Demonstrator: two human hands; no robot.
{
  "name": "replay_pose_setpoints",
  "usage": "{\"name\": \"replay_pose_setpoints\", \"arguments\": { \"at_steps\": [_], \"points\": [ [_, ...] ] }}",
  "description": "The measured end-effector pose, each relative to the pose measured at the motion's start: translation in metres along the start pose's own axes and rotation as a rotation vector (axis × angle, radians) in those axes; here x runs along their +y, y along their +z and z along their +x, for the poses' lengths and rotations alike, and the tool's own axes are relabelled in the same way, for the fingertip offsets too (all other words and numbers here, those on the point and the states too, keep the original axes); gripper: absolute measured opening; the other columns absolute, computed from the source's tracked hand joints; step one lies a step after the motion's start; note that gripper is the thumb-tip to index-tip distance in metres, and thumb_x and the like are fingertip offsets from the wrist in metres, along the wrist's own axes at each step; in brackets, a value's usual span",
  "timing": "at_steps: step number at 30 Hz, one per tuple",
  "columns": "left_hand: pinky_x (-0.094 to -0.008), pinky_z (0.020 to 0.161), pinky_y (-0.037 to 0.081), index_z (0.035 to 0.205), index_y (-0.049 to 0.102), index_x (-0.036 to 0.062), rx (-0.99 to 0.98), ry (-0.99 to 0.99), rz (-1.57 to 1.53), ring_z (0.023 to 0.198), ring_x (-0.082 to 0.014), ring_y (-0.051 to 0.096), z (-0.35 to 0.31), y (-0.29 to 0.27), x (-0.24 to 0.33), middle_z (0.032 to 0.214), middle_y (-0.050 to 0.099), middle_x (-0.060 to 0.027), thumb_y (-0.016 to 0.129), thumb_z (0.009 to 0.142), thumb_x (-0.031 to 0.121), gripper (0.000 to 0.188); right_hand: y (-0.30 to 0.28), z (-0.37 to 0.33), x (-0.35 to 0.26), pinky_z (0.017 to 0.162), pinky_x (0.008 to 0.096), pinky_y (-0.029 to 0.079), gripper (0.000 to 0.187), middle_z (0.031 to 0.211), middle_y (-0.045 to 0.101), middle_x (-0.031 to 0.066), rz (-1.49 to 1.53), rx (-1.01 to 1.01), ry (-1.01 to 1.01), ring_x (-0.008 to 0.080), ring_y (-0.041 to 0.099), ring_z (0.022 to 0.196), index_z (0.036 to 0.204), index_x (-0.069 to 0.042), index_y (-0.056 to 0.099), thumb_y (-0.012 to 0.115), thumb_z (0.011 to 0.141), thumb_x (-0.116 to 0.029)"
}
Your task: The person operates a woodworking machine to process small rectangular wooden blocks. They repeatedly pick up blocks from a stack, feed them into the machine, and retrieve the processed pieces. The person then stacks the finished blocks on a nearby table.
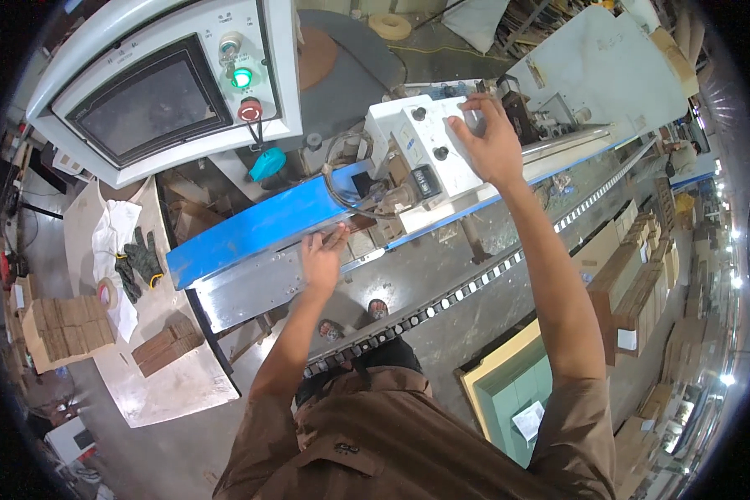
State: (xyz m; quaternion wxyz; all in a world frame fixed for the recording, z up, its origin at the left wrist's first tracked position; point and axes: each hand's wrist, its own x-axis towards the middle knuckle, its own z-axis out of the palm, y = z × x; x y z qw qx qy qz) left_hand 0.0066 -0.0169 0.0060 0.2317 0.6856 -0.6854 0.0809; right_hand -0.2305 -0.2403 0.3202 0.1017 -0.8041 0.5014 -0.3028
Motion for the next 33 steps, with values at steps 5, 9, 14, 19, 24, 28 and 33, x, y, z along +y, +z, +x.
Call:
{"name": "replay_pose_setpoints", "arguments": {
  "at_steps": [5,9,14,19,24,28,33],
  "points": [
    [-0.0495,0.103,0.044,0.116,0.082,0.0214,0.092,-0.049,-0.081,0.112,-0.0222,0.062,0.013,0.024,0.021,0.126,0.077,0.0058,0.069,0.08,0.006,0.041,0.004,0.0,0.0,0.101,0.0428,0.051,0.04,0.136,0.065,0.0137,-0.021,0.026,-0.056,0.0374,0.064,0.123,0.116,-0.006,0.067,0.078,0.094,-0.037],
    [-0.0511,0.101,0.043,0.101,0.082,0.0175,0.096,-0.12,-0.126,0.108,-0.0247,0.063,0.035,0.022,0.05,0.113,0.079,0.0021,0.071,0.08,0.011,0.024,0.003,-0.005,0.014,0.102,0.0437,0.052,0.041,0.135,0.065,0.0152,-0.018,0.024,-0.098,0.0381,0.064,0.122,0.118,-0.007,0.066,0.079,0.093,-0.038],
    [-0.0488,0.091,0.048,0.092,0.079,0.0142,0.306,-0.239,-0.141,0.103,-0.0242,0.067,0.023,0.028,0.046,0.105,0.08,-0.0007,0.068,0.082,0.012,0.016,0.008,-0.005,0.018,0.107,0.0451,0.051,0.053,0.139,0.063,0.02,0.034,0.096,-0.154,0.0388,0.061,0.13,0.123,-0.003,0.067,0.081,0.089,-0.042],
    [-0.0547,0.105,0.042,0.109,0.082,0.012,0.196,-0.337,-0.153,0.112,-0.0346,0.065,-0.036,-0.006,0.031,0.101,0.076,-0.0093,0.069,0.093,0.008,0.021,-0.007,-0.006,0.018,0.108,0.0492,0.051,0.068,0.148,0.058,0.017,0.014,-0.007,-0.068,0.04,0.059,0.131,0.135,-0.004,0.063,0.071,0.091,-0.054],
    [-0.058,0.107,0.042,0.098,0.081,0.0111,0.05,-0.384,0.098,0.092,-0.0332,0.067,-0.111,-0.051,0.039,0.089,0.075,-0.0105,0.071,0.097,0.019,0.012,-0.037,-0.012,0.012,0.102,0.0496,0.055,0.062,0.151,0.055,0.0154,0.065,-0.072,0.039,0.0421,0.062,0.122,0.134,-0.002,0.062,0.07,0.09,-0.045],
    [-0.0568,0.1,0.047,0.114,0.079,0.0109,-0.084,-0.397,0.08,0.104,-0.0368,0.069,-0.172,-0.095,0.039,0.108,0.075,-0.015,0.067,0.098,0.035,0.032,-0.012,-0.012,0.008,0.1,0.0496,0.056,0.059,0.149,0.058,0.0155,0.119,0.008,-0.037,0.042,0.066,0.116,0.13,-0.002,0.065,0.072,0.089,-0.044],
    [-0.0514,0.084,0.053,0.106,0.082,0.0101,0.077,-0.761,-0.248,0.091,-0.0378,0.069,-0.202,-0.132,0.078,0.1,0.078,-0.016,0.076,0.081,0.008,0.026,0.0,-0.012,0.012,0.095,0.0506,0.057,0.068,0.124,0.072,0.0187,0.058,0.104,-0.021,0.0382,0.071,0.112,0.13,-0.004,0.067,0.081,0.082,-0.051]
  ]
}}
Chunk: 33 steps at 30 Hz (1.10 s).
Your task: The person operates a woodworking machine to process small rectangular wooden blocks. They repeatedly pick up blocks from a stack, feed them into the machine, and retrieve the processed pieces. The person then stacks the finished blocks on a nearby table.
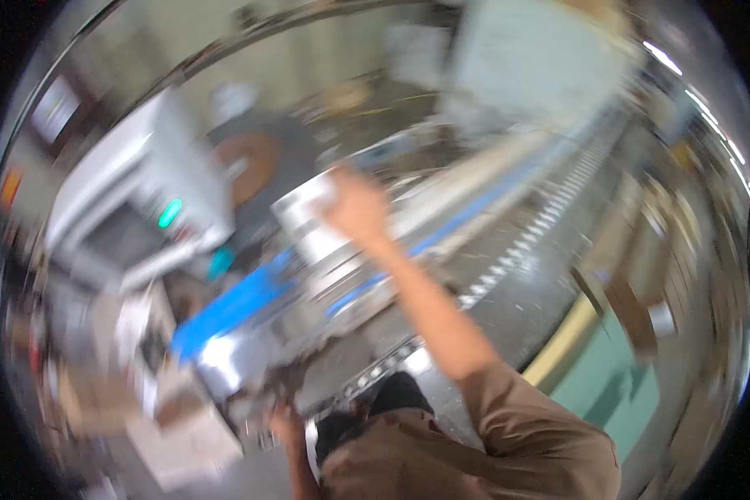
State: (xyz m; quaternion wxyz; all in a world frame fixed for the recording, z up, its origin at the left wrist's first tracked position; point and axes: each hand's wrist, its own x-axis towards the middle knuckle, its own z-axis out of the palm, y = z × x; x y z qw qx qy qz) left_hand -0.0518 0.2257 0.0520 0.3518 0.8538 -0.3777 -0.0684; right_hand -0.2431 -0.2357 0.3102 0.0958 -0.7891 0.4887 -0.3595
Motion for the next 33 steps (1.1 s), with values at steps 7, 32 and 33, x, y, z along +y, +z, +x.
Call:
{"name": "replay_pose_setpoints", "arguments": {
  "at_steps": [7,32,33],
  "points": [
    [-0.0463,0.083,0.052,0.102,0.078,0.0106,0.051,0.08,0.113,0.089,-0.0353,0.07,-0.017,-0.051,0.02,0.09,0.075,-0.0133,0.072,0.093,0.018,0.012,-0.004,-0.006,0.01,0.116,0.0421,0.045,0.058,0.161,0.052,0.0135,-0.112,-0.131,-0.058,0.0342,0.055,0.143,0.139,-0.007,0.066,0.071,0.098,-0.048],
    [-0.0421,0.128,0.027,0.162,0.034,-0.0091,0.363,-0.676,-0.791,0.157,-0.0364,0.036,0.119,-0.263,-0.303,0.167,0.038,-0.0277,0.06,0.102,0.063,0.097,0.324,-0.39,-0.364,0.133,0.0393,0.01,0.103,0.178,0.014,0.0163,0.953,-1.404,0.494,0.0277,0.012,0.165,0.17,-0.001,0.011,0.06,0.104,-0.062],
    [-0.0417,0.129,0.026,0.161,0.035,-0.009,0.292,-0.689,-0.821,0.157,-0.0359,0.035,0.125,-0.264,-0.309,0.167,0.038,-0.0271,0.06,0.102,0.064,0.097,0.35,-0.399,-0.365,0.133,0.0394,0.009,0.106,0.179,0.012,0.0163,0.996,-1.374,0.569,0.0273,0.01,0.165,0.171,-0.001,0.008,0.06,0.103,-0.064]
  ]
}}
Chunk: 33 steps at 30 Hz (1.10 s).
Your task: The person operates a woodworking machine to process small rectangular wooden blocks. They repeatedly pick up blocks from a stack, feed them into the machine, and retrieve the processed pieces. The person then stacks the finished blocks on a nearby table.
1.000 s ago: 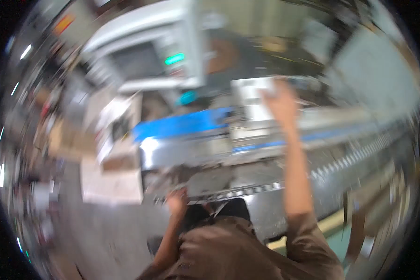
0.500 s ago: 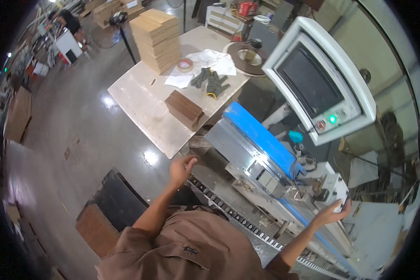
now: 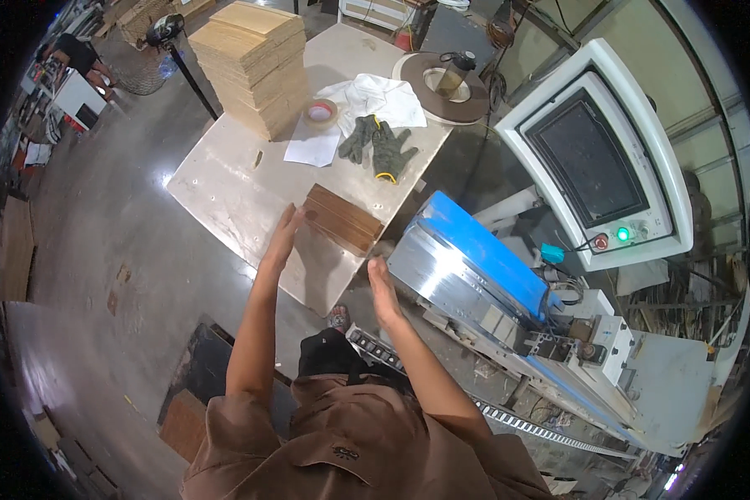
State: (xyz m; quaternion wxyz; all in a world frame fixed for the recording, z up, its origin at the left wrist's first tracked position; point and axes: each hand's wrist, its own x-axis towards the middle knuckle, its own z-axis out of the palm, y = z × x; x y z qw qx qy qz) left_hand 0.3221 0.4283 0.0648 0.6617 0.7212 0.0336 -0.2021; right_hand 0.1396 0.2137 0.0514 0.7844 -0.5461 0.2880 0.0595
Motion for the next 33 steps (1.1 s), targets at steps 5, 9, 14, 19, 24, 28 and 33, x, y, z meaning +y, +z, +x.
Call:
{"name": "replay_pose_setpoints", "arguments": {
  "at_steps": [5,9,14,19,24,28,33],
  "points": [
    [-0.049,0.126,0.025,0.165,0.039,0.0023,-0.245,-0.224,-0.053,0.154,-0.0335,0.036,0.014,-0.007,0.004,0.167,0.043,-0.0151,0.056,0.098,0.074,0.099,0.02,0.037,-0.005,0.133,0.0424,0.011,0.113,0.178,0.017,0.0123,0.087,0.027,0.004,0.0246,0.013,0.164,0.171,-0.005,0.011,0.063,0.097,-0.073],
    [-0.0477,0.126,0.024,0.165,0.038,0.002,-0.268,-0.241,-0.032,0.156,-0.035,0.033,0.016,-0.016,0.004,0.169,0.041,-0.0163,0.056,0.098,0.074,0.1,0.032,0.035,-0.019,0.134,0.0451,0.012,0.114,0.177,0.018,0.0117,0.091,0.009,0.098,0.0241,0.014,0.164,0.171,-0.006,0.012,0.064,0.096,-0.073],
    [-0.0441,0.129,0.021,0.166,0.036,0.002,-0.367,-0.233,-0.021,0.158,-0.0327,0.029,0.019,-0.016,0.014,0.172,0.035,-0.0161,0.056,0.099,0.074,0.1,0.03,0.042,-0.007,0.133,0.0502,0.007,0.117,0.181,0.007,0.0067,0.14,0.017,0.127,0.0234,0.005,0.166,0.173,-0.012,0.004,0.063,0.094,-0.076],
    [-0.0419,0.131,0.019,0.161,0.04,-0.0055,-0.344,-0.22,-0.019,0.157,-0.0306,0.032,0.002,-0.025,-0.008,0.169,0.039,-0.0179,0.055,0.102,0.067,0.094,0.028,0.033,0.0,0.132,0.0501,0.014,0.107,0.181,0.009,0.0028,0.145,-0.003,0.165,0.0214,0.008,0.165,0.173,-0.015,0.008,0.059,0.098,-0.073],
    [-0.0373,0.123,0.031,0.146,0.058,-0.0065,-0.271,-0.189,-0.091,0.139,-0.0253,0.051,-0.054,-0.022,-0.025,0.144,0.062,-0.0132,0.058,0.104,0.058,0.077,0.024,-0.007,0.015,0.13,0.0497,0.025,0.098,0.175,0.023,0.0083,0.152,0.018,0.171,0.0221,0.019,0.162,0.17,-0.009,0.021,0.059,0.101,-0.068],
    [-0.0378,0.123,0.033,0.148,0.059,-0.0047,-0.231,-0.207,-0.117,0.138,-0.0242,0.053,-0.099,0.001,-0.019,0.145,0.063,-0.0129,0.062,0.104,0.053,0.073,0.005,-0.058,-0.005,0.129,0.0504,0.026,0.099,0.176,0.022,0.0105,0.13,-0.082,0.173,0.0242,0.02,0.161,0.17,-0.005,0.019,0.057,0.102,-0.067],
    [-0.036,0.117,0.039,0.151,0.054,-0.005,-0.369,-0.17,-0.206,0.133,-0.0217,0.056,-0.124,0.07,-0.021,0.141,0.065,-0.0114,0.067,0.104,0.045,0.07,-0.051,-0.105,-0.033,0.128,0.0512,0.022,0.104,0.175,0.025,0.0113,0.102,0.187,0.127,0.0284,0.023,0.16,0.17,-0.006,0.019,0.06,0.099,-0.069]
  ]
}}
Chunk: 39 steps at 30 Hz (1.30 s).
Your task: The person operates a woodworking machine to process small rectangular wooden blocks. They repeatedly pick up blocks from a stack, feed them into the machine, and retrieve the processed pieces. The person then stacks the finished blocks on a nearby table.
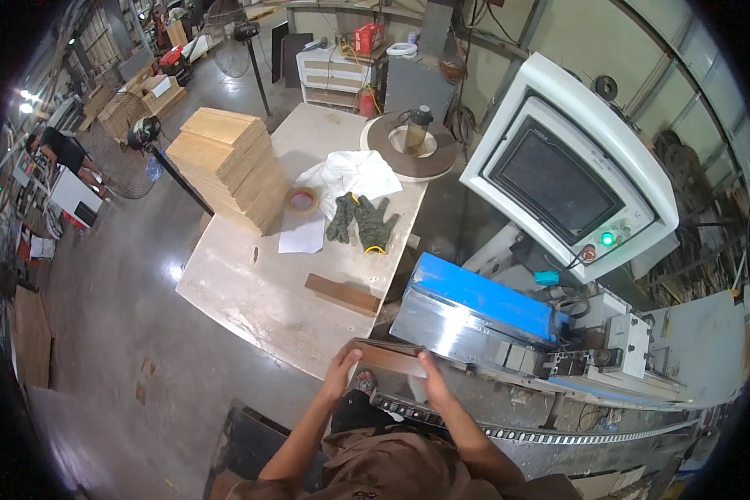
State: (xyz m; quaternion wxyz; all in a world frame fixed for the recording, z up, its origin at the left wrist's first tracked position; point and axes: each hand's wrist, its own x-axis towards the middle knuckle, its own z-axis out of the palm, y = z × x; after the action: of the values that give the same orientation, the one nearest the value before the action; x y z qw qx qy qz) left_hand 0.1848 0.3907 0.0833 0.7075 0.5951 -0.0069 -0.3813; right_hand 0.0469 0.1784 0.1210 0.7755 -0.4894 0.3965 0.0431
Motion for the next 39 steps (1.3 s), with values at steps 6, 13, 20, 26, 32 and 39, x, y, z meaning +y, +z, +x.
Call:
{"name": "replay_pose_setpoints", "arguments": {
  "at_steps": [6,13,20,26,32,39],
  "points": [
    [-0.0353,0.119,0.037,0.16,0.041,-0.0057,-0.081,0.047,0.089,0.139,-0.0246,0.052,0.037,0.123,0.005,0.15,0.059,-0.0161,0.068,0.103,0.047,0.083,-0.119,0.024,-0.028,0.118,0.0535,0.043,0.088,0.165,0.041,0.0078,0.122,0.0,-0.096,0.0268,0.038,0.151,0.162,-0.01,0.038,0.058,0.101,-0.07],
    [-0.0398,0.125,0.028,0.156,0.046,-0.0069,-0.008,-0.035,0.195,0.145,-0.0294,0.047,0.072,0.182,-0.018,0.153,0.056,-0.0214,0.064,0.098,0.066,0.095,-0.18,0.048,-0.048,0.119,0.0453,0.04,0.086,0.158,0.051,0.0072,0.108,0.026,-0.034,0.029,0.045,0.143,0.157,-0.011,0.047,0.05,0.101,-0.077],
    [-0.0466,0.12,0.034,0.155,0.046,-0.0043,0.294,0.548,0.564,0.139,-0.0368,0.049,0.062,0.178,-0.022,0.15,0.056,-0.0189,0.075,0.098,0.041,0.078,-0.183,0.004,-0.056,0.132,0.0448,0.014,0.112,0.177,0.02,0.0178,0.037,0.041,-0.128,0.0351,0.02,0.162,0.171,-0.007,0.019,0.046,0.096,-0.085],
    [-0.0568,0.121,0.03,0.15,0.055,0.006,-0.018,1.081,1.413,0.14,-0.039,0.05,0.039,0.236,0.036,0.152,0.056,-0.0165,0.079,0.089,0.036,0.073,-0.223,-0.115,-0.112,0.125,0.0472,0.034,0.081,0.164,0.045,0.0239,-0.71,0.272,-0.643,0.0366,0.037,0.155,0.158,-0.001,0.047,0.079,0.096,-0.043],
    [-0.0565,0.123,0.026,0.135,0.069,0.0103,-0.082,0.96,1.675,0.138,-0.0346,0.051,0.046,0.253,0.043,0.141,0.063,-0.0134,0.08,0.089,0.02,0.049,-0.366,-0.222,-0.23,0.123,0.0498,0.036,0.067,0.158,0.053,0.0196,-1.06,1.002,-1.005,0.0414,0.049,0.146,0.15,-0.007,0.058,0.079,0.095,-0.04],
    [-0.0524,0.107,0.038,0.133,0.069,0.0162,-0.193,1.02,1.496,0.122,-0.0327,0.056,0.018,0.364,-0.013,0.129,0.062,-0.0082,0.08,0.085,0.021,0.05,-0.454,-0.192,-0.204,0.114,0.0458,0.048,0.077,0.161,0.052,0.0132,-1.201,1.354,-0.775,0.035,0.053,0.143,0.148,-0.013,0.062,0.07,0.093,-0.066]
  ]
}}
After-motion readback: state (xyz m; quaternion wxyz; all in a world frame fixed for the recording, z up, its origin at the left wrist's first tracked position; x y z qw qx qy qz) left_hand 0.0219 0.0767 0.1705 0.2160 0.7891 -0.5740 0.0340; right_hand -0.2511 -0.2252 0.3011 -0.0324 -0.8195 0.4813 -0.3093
